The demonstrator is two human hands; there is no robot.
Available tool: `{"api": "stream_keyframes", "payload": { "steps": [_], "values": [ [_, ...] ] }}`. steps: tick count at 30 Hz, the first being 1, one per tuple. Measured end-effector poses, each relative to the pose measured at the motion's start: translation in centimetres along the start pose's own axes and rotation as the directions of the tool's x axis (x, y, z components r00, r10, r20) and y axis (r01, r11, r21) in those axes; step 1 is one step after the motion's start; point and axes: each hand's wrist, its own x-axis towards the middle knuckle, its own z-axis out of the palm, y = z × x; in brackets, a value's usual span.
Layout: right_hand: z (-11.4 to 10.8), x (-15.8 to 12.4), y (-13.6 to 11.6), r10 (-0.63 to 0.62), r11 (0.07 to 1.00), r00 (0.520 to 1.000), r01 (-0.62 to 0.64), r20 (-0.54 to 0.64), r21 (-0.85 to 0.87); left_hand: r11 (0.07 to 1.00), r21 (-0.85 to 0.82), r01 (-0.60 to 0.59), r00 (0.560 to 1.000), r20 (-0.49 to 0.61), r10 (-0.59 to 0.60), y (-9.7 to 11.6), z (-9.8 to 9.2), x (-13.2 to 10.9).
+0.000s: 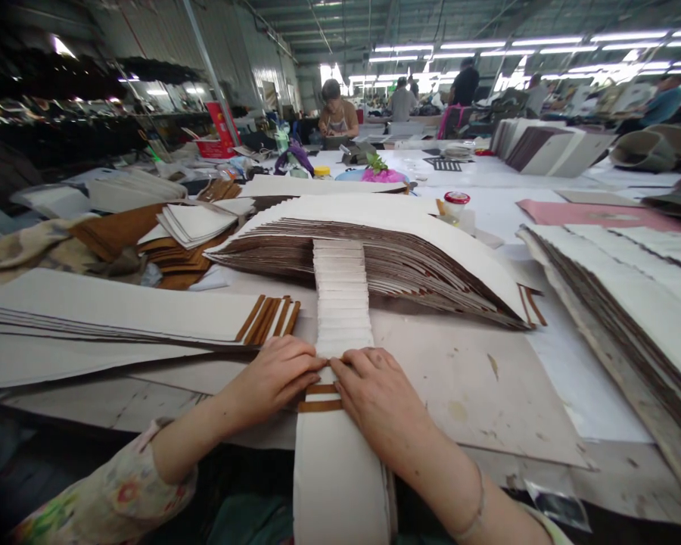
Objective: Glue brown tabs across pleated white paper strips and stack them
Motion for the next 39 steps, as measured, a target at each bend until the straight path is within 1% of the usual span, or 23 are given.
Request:
{"api": "stream_keyframes", "payload": {
  "steps": [4,7,9,12,14,16,18,20,24,26,27,28,29,31,32,34,35,36,37,39],
  "values": [
    [0.1,0.1,-0.2,-0.057,0.997,0.998,0.056,-0.018,-0.046,0.998,0.06,-0.017,1.0,0.027,0.015,0.1,-0.3,-0.5],
    [0.4,-0.1,-0.4,-0.039,0.996,0.996,0.032,-0.078,-0.081,0.998,0.061,0.001,1.0,0.016,-0.002,-0.1,-0.4,-1.2],
    [0.5,-0.2,-0.5,-0.029,0.995,0.995,0.019,-0.097,-0.095,0.998,0.044,0.035,0.999,-0.012,-0.035,0.0,-0.5,-1.9],
    [0.6,-0.3,-0.5,-0.017,0.998,0.995,0.01,-0.098,-0.067,0.99,-0.031,0.134,0.987,-0.087,-0.136,0.9,-0.3,-3.2],
    [0.6,-0.4,-0.4,0.009,1.0,0.993,-0.012,-0.116,-0.028,0.968,-0.131,0.213,0.964,-0.132,-0.23,2.1,0.1,-4.0],
    [0.5,-0.4,-0.2,0.043,0.999,0.991,-0.041,-0.126,0.022,0.932,-0.234,0.275,0.942,-0.127,-0.31,3.6,0.8,-4.6],
    [0.2,-0.1,0.2,0.077,0.995,0.992,-0.07,-0.104,0.069,0.891,-0.318,0.325,0.926,-0.084,-0.368,4.8,1.8,-4.7],
    [-0.1,0.4,0.8,0.122,0.988,0.991,-0.115,-0.056,0.103,0.849,-0.379,0.367,0.91,-0.041,-0.412,5.4,2.7,-4.7],
    [-1.5,2.2,1.8,0.23,0.959,0.972,-0.235,0.05,0.16,0.791,-0.447,0.418,0.885,0.005,-0.466,5.4,3.6,-4.8],
    [-2.4,2.6,1.7,0.27,0.923,0.957,-0.288,0.103,0.256,0.773,-0.463,0.434,0.877,0.02,-0.48,5.3,3.6,-4.8],
    [-2.9,2.7,1.5,0.269,0.885,0.953,-0.302,0.142,0.353,0.766,-0.472,0.437,0.874,0.02,-0.486,5.3,3.6,-4.9],
    [-3.3,2.5,1.2,0.247,0.824,0.951,-0.307,0.187,0.476,0.761,-0.482,0.434,0.873,0.016,-0.488,5.4,3.5,-5.0],
    [-3.6,2.3,0.9,0.205,0.729,0.95,-0.309,0.235,0.611,0.757,-0.495,0.426,0.874,0.01,-0.486,5.5,3.4,-5.0],
    [-3.9,1.6,0.5,0.108,0.468,0.944,-0.325,0.311,0.822,0.747,-0.53,0.402,0.879,-0.007,-0.478,5.7,3.3,-5.2],
    [-3.8,1.1,0.4,0.076,0.327,0.935,-0.351,0.345,0.878,0.74,-0.548,0.39,0.879,-0.018,-0.476,5.9,3.2,-5.3],
    [-3.1,0.5,0.6,0.061,0.073,0.907,-0.42,0.416,0.905,0.727,-0.58,0.366,0.879,-0.04,-0.475,6.2,3.2,-5.4],
    [-2.7,0.2,0.7,0.064,-0.022,0.893,-0.445,0.446,0.895,0.722,-0.595,0.353,0.881,-0.047,-0.47,6.3,3.2,-5.4],
    [-2.2,0.1,0.9,0.07,-0.083,0.883,-0.459,0.465,0.885,0.719,-0.607,0.339,0.884,-0.056,-0.464,6.4,3.2,-5.4],
    [-1.7,0.1,1.0,0.081,-0.112,0.877,-0.465,0.474,0.878,0.716,-0.618,0.325,0.886,-0.066,-0.459,6.5,3.2,-5.4],
    [-0.9,0.2,1.2,0.106,-0.107,0.87,-0.471,0.481,0.875,0.711,-0.636,0.3,0.882,-0.1,-0.461,6.7,3.1,-5.2]
  ]
}}
